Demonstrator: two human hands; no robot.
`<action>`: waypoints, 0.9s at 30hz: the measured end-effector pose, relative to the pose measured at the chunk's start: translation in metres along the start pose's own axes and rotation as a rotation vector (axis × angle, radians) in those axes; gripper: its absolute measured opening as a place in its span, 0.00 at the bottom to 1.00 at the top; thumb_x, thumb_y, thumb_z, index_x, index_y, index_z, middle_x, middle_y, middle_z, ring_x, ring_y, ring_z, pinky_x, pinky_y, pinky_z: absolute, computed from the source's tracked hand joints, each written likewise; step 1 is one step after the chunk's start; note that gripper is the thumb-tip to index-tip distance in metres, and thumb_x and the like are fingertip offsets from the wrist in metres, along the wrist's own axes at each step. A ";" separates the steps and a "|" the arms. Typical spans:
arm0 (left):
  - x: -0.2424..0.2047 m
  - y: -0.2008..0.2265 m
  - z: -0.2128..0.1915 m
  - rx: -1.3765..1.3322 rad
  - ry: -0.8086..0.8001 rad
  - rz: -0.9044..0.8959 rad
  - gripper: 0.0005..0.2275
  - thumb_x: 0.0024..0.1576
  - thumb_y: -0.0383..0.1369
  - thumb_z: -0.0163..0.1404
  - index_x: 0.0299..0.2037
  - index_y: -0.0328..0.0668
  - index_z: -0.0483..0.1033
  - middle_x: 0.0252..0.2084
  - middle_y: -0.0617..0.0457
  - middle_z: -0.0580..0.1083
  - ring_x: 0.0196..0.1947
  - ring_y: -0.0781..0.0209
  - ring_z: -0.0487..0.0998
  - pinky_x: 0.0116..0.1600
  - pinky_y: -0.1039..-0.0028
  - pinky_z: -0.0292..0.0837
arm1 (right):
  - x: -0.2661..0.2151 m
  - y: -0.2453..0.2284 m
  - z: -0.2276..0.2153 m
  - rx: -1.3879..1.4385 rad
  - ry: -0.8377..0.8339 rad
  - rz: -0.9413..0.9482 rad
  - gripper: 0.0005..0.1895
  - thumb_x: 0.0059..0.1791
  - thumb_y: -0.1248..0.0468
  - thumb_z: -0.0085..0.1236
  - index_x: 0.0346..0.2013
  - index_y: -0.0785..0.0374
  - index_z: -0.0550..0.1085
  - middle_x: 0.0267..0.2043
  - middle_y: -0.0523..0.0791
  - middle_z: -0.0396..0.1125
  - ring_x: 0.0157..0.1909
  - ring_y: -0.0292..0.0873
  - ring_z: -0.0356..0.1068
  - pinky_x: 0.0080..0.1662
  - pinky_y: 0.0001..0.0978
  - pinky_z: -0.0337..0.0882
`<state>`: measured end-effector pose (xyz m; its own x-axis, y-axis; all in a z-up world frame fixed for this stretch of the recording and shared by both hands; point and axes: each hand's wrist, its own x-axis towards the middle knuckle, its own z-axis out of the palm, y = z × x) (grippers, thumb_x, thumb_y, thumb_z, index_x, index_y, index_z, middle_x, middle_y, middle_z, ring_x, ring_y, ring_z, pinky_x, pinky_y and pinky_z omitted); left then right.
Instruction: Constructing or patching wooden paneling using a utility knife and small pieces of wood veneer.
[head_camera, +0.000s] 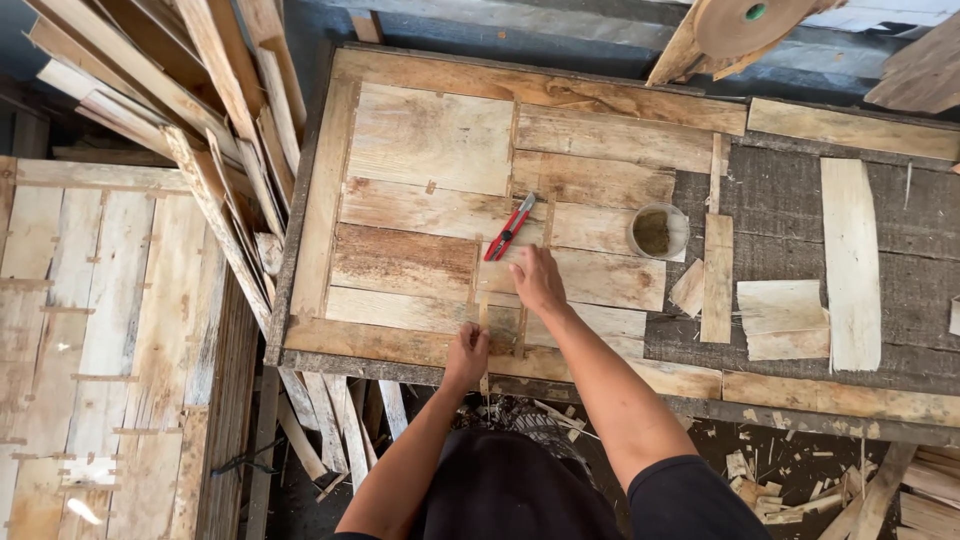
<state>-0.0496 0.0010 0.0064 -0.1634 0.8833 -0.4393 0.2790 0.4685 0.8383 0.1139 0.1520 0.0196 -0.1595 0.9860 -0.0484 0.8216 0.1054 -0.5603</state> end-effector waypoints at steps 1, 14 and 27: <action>0.002 -0.003 -0.001 0.000 0.003 0.000 0.10 0.64 0.36 0.50 0.37 0.35 0.71 0.27 0.46 0.74 0.27 0.56 0.73 0.37 0.64 0.70 | 0.004 -0.012 -0.001 0.001 0.000 -0.002 0.20 0.53 0.57 0.59 0.56 0.62 0.68 0.55 0.55 0.66 0.57 0.58 0.68 0.57 0.50 0.71; 0.010 -0.021 -0.001 -0.046 -0.001 0.103 0.10 0.61 0.35 0.53 0.38 0.34 0.72 0.29 0.43 0.74 0.29 0.51 0.75 0.39 0.63 0.72 | 0.018 -0.041 0.008 -0.181 -0.167 0.060 0.17 0.50 0.57 0.61 0.48 0.62 0.71 0.58 0.51 0.59 0.55 0.55 0.65 0.56 0.46 0.71; 0.008 0.007 -0.005 0.145 -0.054 0.060 0.09 0.63 0.35 0.52 0.39 0.35 0.73 0.31 0.41 0.77 0.33 0.45 0.77 0.40 0.58 0.70 | -0.048 0.013 -0.030 -0.085 0.187 0.172 0.16 0.39 0.70 0.66 0.36 0.61 0.68 0.43 0.52 0.60 0.46 0.58 0.63 0.49 0.52 0.67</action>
<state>-0.0535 0.0111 0.0107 -0.0925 0.9073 -0.4102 0.4210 0.4089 0.8096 0.1488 0.1095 0.0395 0.0838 0.9963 0.0209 0.8720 -0.0632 -0.4855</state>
